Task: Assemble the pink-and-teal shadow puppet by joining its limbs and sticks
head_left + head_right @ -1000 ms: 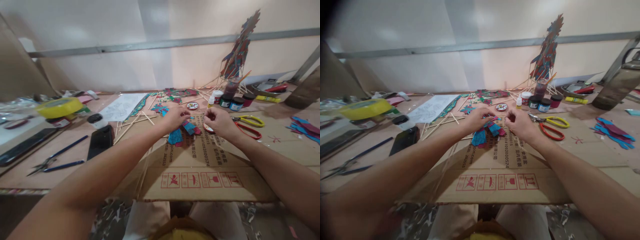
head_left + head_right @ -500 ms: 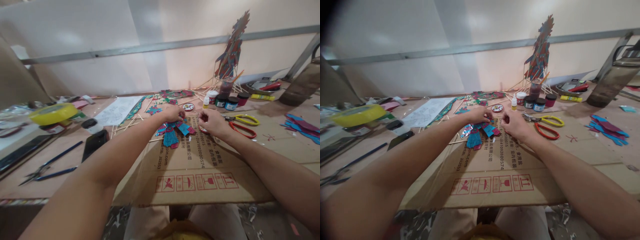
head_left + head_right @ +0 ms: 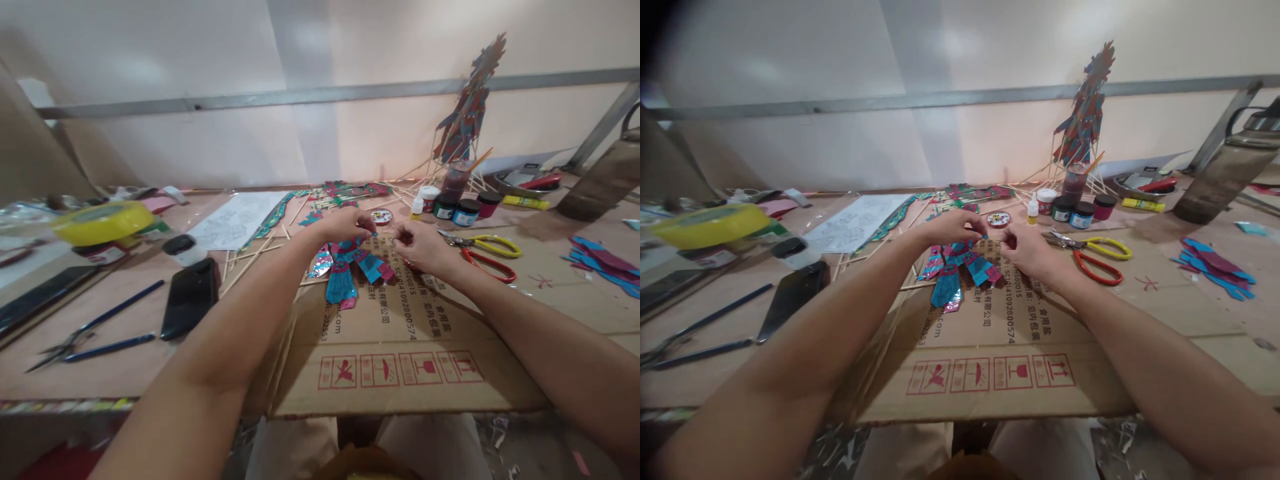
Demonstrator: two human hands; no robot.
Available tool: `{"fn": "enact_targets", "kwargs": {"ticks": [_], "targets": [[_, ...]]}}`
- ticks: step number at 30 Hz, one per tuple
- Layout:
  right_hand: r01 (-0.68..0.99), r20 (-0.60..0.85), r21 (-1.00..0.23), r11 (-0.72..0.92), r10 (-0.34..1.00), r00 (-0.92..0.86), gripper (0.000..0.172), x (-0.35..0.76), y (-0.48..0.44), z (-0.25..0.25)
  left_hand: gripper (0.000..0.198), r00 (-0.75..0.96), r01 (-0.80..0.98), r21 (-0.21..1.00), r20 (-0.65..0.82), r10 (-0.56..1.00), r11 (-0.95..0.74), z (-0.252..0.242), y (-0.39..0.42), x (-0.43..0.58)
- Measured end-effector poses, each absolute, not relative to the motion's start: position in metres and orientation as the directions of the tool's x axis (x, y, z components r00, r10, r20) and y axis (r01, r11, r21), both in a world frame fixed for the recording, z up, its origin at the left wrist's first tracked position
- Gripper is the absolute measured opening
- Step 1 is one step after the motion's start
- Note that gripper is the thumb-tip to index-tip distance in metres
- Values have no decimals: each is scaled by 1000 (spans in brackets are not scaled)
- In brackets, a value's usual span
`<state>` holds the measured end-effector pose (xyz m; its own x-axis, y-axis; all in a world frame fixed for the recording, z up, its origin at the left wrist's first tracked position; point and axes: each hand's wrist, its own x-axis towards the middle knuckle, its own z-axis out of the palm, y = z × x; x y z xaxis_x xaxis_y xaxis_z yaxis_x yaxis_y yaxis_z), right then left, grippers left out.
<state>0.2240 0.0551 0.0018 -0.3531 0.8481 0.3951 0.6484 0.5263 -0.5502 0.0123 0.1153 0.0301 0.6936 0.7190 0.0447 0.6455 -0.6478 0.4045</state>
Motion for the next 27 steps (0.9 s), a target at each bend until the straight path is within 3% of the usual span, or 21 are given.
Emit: {"fn": "enact_targets", "kwargs": {"ticks": [8, 13, 21, 27], "targets": [[614, 424, -506, 605, 795, -434, 4, 211, 68, 15, 24, 729, 514, 611, 59, 682, -603, 28, 110, 1], [567, 327, -530, 631, 769, -550, 8, 209, 73, 18, 25, 752, 443, 702, 47, 657, -558, 30, 106, 0], [537, 226, -642, 547, 805, -549, 13, 216, 76, 8, 24, 780, 408, 750, 11, 626, -521, 31, 106, 5], [555, 232, -599, 578, 788, -570, 8, 218, 73, 7, 24, 824, 334, 817, -10, 567, -471, 22, 114, 7]]}}
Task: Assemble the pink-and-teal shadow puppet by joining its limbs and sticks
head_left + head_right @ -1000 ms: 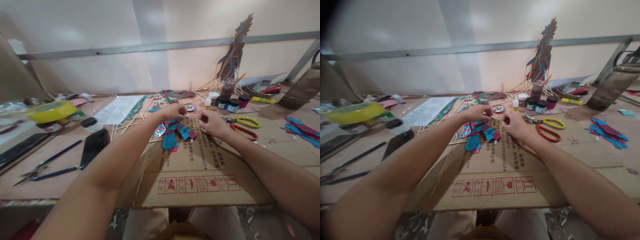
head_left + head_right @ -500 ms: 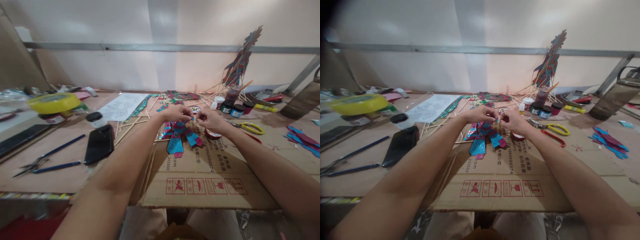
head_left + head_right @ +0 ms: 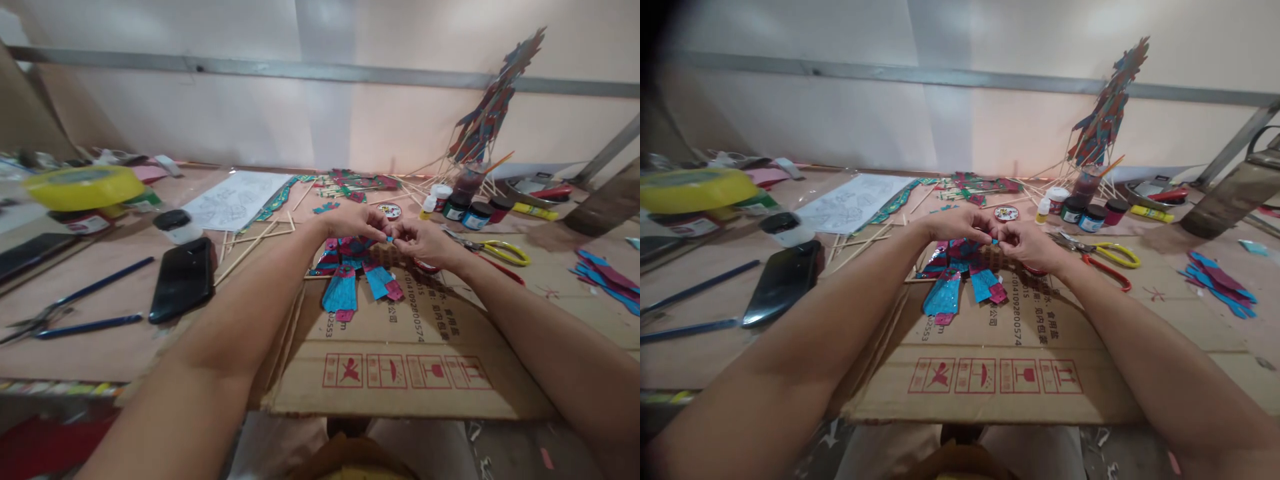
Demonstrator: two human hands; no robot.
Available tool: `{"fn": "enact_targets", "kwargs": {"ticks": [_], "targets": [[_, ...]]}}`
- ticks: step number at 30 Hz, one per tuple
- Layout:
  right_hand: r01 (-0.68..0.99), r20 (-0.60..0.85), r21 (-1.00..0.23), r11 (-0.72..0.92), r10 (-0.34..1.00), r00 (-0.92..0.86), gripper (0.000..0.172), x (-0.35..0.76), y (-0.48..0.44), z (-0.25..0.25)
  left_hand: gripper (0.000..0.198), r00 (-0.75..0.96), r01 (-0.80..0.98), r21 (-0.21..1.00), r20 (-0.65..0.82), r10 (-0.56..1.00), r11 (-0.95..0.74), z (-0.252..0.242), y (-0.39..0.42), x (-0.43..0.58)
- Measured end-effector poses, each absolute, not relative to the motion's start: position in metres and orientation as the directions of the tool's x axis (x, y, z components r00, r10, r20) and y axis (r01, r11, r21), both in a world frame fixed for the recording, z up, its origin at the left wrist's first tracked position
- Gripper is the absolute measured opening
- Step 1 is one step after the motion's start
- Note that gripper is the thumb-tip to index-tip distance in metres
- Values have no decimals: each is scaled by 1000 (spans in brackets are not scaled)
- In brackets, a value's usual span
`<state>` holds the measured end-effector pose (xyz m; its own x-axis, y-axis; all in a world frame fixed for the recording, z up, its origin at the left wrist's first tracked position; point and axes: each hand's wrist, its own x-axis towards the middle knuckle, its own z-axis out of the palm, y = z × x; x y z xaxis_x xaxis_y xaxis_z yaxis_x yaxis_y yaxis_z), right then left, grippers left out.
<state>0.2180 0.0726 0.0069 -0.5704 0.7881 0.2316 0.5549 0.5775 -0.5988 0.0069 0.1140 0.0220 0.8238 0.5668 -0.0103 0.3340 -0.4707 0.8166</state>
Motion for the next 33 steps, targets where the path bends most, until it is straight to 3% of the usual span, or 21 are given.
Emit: {"fn": "enact_targets", "kwargs": {"ticks": [11, 23, 33], "targets": [[560, 286, -528, 638, 755, -591, 5, 215, 69, 8, 25, 845, 299, 841, -14, 535, -451, 17, 117, 8], [509, 303, -593, 624, 759, -576, 7, 214, 67, 6, 24, 852, 279, 856, -13, 523, -434, 18, 116, 8], [554, 279, -510, 658, 736, -616, 6, 215, 65, 13, 24, 858, 293, 817, 4, 514, -496, 19, 116, 8]]}}
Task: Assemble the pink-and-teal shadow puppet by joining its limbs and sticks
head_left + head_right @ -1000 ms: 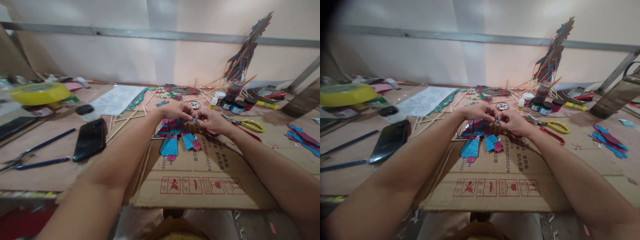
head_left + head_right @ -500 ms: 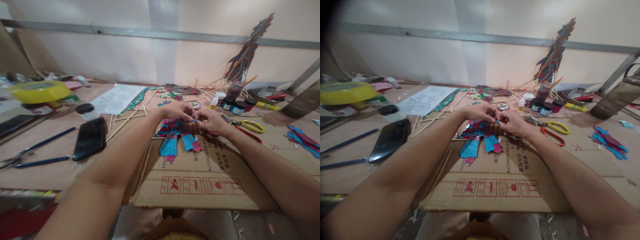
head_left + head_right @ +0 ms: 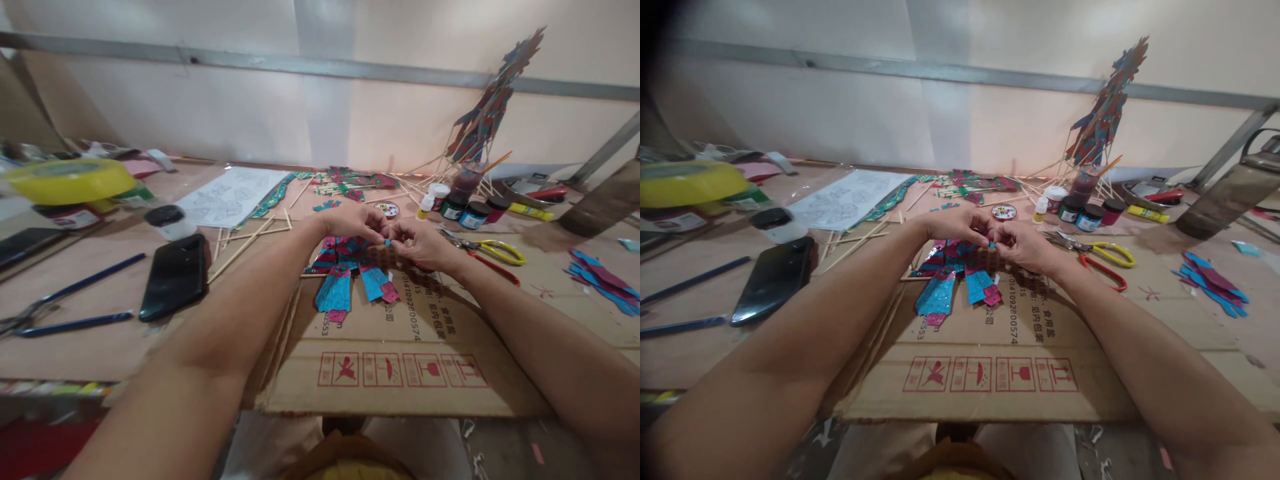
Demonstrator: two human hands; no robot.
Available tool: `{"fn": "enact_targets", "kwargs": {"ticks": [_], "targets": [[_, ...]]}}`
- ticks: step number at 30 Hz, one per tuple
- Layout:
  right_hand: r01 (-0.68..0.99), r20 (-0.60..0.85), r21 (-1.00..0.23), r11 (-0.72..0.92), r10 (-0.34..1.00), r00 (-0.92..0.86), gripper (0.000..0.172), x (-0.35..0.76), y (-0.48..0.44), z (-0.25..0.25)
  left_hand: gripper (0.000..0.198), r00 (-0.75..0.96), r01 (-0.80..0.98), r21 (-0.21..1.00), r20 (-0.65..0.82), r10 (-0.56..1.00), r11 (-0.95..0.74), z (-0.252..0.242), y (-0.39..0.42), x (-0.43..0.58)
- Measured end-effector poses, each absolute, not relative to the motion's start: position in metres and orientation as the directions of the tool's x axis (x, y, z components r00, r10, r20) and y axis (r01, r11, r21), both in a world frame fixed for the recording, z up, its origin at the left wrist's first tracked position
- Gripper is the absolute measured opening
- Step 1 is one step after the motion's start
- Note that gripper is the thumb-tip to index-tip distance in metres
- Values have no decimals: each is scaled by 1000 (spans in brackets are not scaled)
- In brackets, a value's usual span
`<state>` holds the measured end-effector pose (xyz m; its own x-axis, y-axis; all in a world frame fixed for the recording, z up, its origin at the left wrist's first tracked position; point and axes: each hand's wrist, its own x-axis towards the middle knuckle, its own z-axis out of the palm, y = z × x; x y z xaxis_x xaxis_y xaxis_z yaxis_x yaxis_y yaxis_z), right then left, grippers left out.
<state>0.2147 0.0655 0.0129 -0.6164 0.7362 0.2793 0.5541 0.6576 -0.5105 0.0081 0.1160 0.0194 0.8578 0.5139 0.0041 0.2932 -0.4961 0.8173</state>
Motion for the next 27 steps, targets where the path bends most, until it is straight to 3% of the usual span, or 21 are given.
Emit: {"fn": "enact_targets", "kwargs": {"ticks": [8, 15, 22, 27], "targets": [[542, 284, -491, 682, 713, -641, 5, 216, 65, 14, 22, 852, 306, 815, -4, 524, -492, 22, 112, 7], [526, 322, -521, 672, 726, -608, 4, 216, 66, 10, 25, 861, 238, 884, -1, 508, -402, 21, 113, 7], [582, 330, -493, 647, 758, -563, 6, 216, 65, 9, 20, 841, 310, 811, 10, 541, -497, 24, 111, 8], [551, 298, -510, 661, 736, -607, 5, 218, 65, 11, 21, 837, 263, 867, 14, 547, -424, 22, 112, 6]]}}
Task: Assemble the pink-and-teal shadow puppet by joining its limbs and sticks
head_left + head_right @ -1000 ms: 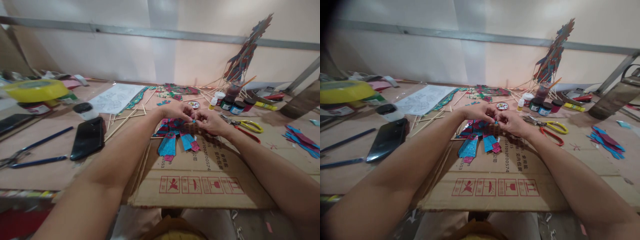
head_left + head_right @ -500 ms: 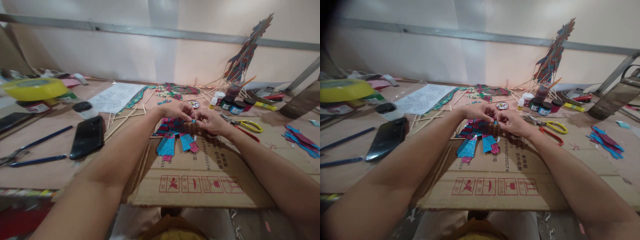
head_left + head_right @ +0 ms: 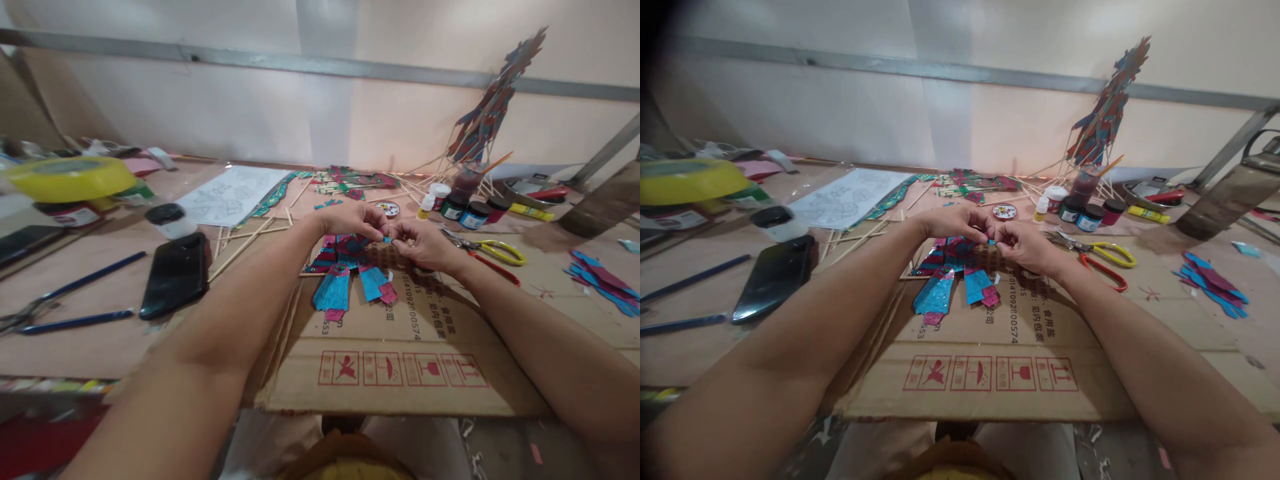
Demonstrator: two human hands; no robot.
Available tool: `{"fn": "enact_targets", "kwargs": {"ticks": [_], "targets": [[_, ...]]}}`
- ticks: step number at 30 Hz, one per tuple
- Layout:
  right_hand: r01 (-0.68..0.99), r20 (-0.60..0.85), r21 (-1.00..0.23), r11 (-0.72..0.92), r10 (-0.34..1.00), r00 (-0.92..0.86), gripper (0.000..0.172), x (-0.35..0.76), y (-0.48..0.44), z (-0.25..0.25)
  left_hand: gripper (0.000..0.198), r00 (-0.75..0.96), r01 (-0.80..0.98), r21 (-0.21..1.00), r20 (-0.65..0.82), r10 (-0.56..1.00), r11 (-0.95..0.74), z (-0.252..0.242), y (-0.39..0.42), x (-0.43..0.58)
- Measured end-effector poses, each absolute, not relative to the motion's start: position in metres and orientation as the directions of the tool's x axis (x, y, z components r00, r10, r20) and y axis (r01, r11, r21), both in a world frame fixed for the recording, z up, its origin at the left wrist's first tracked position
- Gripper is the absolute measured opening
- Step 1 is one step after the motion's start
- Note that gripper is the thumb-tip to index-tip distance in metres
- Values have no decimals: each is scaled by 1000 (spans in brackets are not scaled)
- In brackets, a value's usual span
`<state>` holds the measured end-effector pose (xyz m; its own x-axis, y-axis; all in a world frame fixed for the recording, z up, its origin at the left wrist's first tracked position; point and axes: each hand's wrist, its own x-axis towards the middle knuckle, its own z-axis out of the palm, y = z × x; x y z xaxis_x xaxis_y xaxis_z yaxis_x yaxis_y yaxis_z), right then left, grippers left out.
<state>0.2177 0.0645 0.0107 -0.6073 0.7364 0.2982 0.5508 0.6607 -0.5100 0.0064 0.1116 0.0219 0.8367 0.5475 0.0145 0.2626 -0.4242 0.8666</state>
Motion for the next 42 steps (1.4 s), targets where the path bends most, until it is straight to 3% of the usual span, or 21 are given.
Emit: {"fn": "enact_targets", "kwargs": {"ticks": [14, 29, 42], "targets": [[448, 281, -583, 678, 686, -671, 7, 215, 62, 12, 25, 862, 184, 928, 5, 506, -324, 20, 110, 6], [429, 339, -583, 690, 687, -643, 5, 212, 61, 4, 32, 858, 178, 957, -38, 513, -227, 18, 110, 7], [420, 421, -538, 731, 665, -617, 9, 208, 59, 1, 32, 860, 191, 948, -36, 510, -256, 20, 111, 7]]}}
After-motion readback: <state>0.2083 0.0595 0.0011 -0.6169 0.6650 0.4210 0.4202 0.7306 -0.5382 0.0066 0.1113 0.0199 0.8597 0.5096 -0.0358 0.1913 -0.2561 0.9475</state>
